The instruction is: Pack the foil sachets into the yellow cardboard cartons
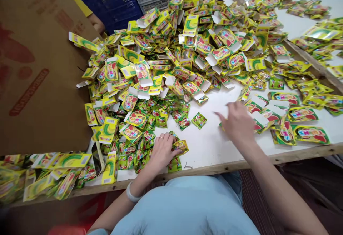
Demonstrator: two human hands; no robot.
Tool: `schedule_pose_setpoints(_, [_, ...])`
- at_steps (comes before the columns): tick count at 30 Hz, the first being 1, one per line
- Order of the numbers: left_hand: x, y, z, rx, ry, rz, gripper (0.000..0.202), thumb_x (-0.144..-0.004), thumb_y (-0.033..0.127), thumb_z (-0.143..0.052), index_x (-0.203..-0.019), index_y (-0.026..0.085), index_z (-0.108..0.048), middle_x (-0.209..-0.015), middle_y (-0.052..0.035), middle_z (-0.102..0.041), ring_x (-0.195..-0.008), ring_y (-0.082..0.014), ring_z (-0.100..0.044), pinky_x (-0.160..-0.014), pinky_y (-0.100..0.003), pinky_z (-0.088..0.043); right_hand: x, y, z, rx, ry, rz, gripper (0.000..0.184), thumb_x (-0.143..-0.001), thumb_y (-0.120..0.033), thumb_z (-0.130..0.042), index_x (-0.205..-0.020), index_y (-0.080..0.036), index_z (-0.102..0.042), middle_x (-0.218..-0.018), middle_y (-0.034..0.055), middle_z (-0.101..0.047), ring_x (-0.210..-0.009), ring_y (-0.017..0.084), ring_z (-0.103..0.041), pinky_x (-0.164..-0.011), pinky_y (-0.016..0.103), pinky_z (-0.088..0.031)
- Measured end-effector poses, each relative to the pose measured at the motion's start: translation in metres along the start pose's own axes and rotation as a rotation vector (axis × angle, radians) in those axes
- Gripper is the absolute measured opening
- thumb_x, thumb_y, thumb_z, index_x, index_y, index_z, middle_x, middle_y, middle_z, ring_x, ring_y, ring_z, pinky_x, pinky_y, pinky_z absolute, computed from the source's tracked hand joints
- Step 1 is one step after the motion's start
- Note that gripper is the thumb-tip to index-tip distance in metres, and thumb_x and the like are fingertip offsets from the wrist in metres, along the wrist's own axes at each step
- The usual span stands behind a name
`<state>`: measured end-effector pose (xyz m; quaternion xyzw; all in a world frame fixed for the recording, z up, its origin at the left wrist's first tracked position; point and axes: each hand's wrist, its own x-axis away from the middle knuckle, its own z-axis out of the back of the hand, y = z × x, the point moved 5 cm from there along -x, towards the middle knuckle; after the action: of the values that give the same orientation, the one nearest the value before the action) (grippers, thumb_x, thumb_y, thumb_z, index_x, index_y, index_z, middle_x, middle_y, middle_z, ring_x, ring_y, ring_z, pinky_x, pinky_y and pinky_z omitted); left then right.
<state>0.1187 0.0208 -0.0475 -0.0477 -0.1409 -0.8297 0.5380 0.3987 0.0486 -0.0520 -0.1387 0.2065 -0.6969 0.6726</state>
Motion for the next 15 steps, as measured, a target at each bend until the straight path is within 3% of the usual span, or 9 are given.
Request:
schedule_pose_setpoints(3, [0.0, -0.004, -0.002, 0.157, 0.042, -0.008, 0.024, -0.079, 0.031, -0.075, -0.088, 0.019, -0.057, -0.099, -0.0068, -0.06, -0.099, -0.0269, -0.053, -0.083, -0.038, -0.042, -0.025, -0.03, -0.033, 0.066, -0.127, -0.101, 0.027, -0.083, -0.042, -0.071, -0.085, -0.019, -0.058, -0.096, 0.0148, -0.064, -0.093, 0.032, -0.061, -0.064, 0.034, -0.045])
schedule_pose_setpoints(5, [-0.002, -0.012, 0.0, 0.382, 0.059, 0.013, 0.018, -0.082, 0.027, -0.071, -0.084, 0.02, -0.054, -0.093, -0.0037, -0.062, -0.091, -0.0229, -0.056, -0.079, -0.034, -0.042, -0.028, -0.042, -0.039, -0.076, -0.189, -0.092, 0.024, -0.084, -0.037, -0.069, -0.078, -0.02, -0.054, -0.082, 0.009, -0.064, -0.079, 0.026, -0.062, -0.062, 0.033, -0.045])
schedule_pose_setpoints(8, [-0.006, -0.022, 0.004, 0.798, 0.012, 0.093, 0.022, -0.085, 0.033, -0.066, -0.089, 0.021, -0.048, -0.076, 0.0029, -0.061, -0.067, -0.0148, -0.055, -0.062, -0.025, -0.039, -0.013, -0.047, -0.024, -0.594, -0.227, -0.045, 0.025, -0.088, -0.045, -0.062, -0.083, -0.021, -0.053, -0.067, 0.0001, -0.06, -0.055, 0.016, -0.055, -0.054, 0.029, -0.044])
schedule_pose_setpoints(10, [-0.01, -0.019, 0.007, 1.006, -0.079, 0.114, 0.03, -0.084, 0.038, -0.066, -0.098, 0.021, -0.045, -0.069, 0.0064, -0.058, -0.054, -0.011, -0.049, -0.053, -0.021, -0.032, 0.004, -0.055, -0.014, -0.881, -0.338, 0.017, 0.029, -0.088, -0.049, -0.062, -0.09, -0.021, -0.057, -0.066, -0.0018, -0.059, -0.05, 0.013, -0.052, -0.049, 0.027, -0.043])
schedule_pose_setpoints(13, [-0.013, 0.001, 0.017, 1.173, -0.249, 0.033, 0.035, -0.084, 0.034, -0.065, -0.107, 0.022, -0.042, -0.068, 0.0069, -0.058, -0.052, -0.0094, -0.047, -0.051, -0.019, -0.031, 0.026, -0.078, -0.007, -0.957, -0.474, 0.165, 0.023, -0.091, -0.043, -0.062, -0.095, -0.02, -0.063, -0.07, -0.0014, -0.061, -0.052, 0.011, -0.052, -0.05, 0.025, -0.043])
schedule_pose_setpoints(15, [-0.011, 0.015, 0.025, 1.222, -0.343, -0.056, 0.039, -0.084, 0.029, -0.064, -0.114, 0.022, -0.041, -0.074, 0.0049, -0.058, -0.06, -0.0111, -0.053, -0.055, -0.021, -0.038, 0.03, -0.092, -0.004, -0.879, -0.418, 0.226, 0.016, -0.094, -0.035, -0.057, -0.096, -0.02, -0.063, -0.073, -0.0011, -0.061, -0.054, 0.011, -0.052, -0.051, 0.024, -0.042])
